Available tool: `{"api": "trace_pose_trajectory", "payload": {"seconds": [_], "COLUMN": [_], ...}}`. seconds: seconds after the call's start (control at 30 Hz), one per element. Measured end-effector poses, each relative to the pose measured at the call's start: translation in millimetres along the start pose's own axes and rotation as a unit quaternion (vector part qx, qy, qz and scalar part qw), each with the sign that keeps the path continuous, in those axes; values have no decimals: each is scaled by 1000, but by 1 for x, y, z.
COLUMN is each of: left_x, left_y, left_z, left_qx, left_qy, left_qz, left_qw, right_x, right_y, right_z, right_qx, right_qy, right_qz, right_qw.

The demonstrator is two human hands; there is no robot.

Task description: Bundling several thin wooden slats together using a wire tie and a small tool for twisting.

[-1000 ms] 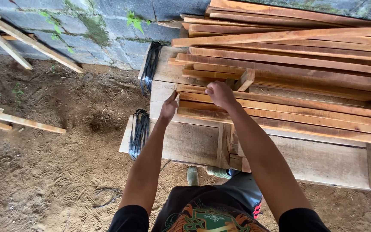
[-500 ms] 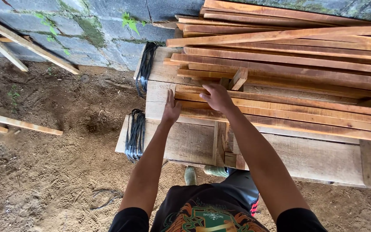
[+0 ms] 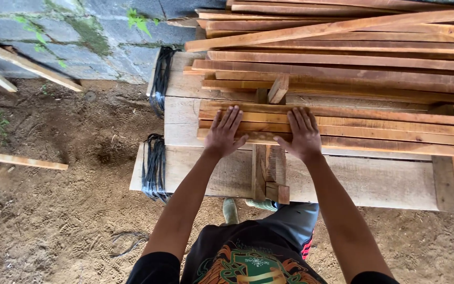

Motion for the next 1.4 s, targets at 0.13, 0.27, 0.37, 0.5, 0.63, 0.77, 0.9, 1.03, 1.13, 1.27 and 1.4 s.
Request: {"api": "trace_pose_trajectory", "payload": {"seconds": [0.13,0.27,0.37,0.5,0.63,0.77,0.9,1.03,1.13,1.27,1.4], "left_x": [-5,-1,-3,-6,-1,8,-5,10,84,174,244], "left_y": [3,3,3,3,-4,11,96,159,180,203,174], "left_z": [0,9,10,9,13,16,22,37,58,101,124], "left_qx": [34,48,39,0,-59,-137,-258,-354,-352,-357,-244], "left_qy": [17,25,22,-4,-43,-149,-316,-372,-301,-189,-164], "left_qz": [27,30,32,21,-8,-30,95,78,65,43,37], "left_qw": [999,998,998,1000,997,979,908,855,884,914,955], "right_x": [-4,5,4,2,5,11,24,60,112,205,314], "right_y": [22,23,17,16,10,10,23,9,-9,-8,0], "right_z": [-14,-18,-11,-11,-5,-4,-12,-32,-84,-143,-209], "right_qx": [43,69,75,75,72,33,-64,-141,-144,-186,-235], "right_qy": [5,16,19,24,40,54,49,-37,-72,-78,-3], "right_qz": [-39,-45,-44,-44,-47,8,88,146,146,69,-19], "right_qw": [998,996,996,996,995,998,993,979,976,977,972]}}
Point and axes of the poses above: each hand's wrist, its own z-axis towards the middle knuckle, its own y-axis out of the palm, x = y × z, the point moved 10 cm from there along z, towards the middle knuckle, and after that the axes turned 14 degrees about -z, right-handed, at the moved point
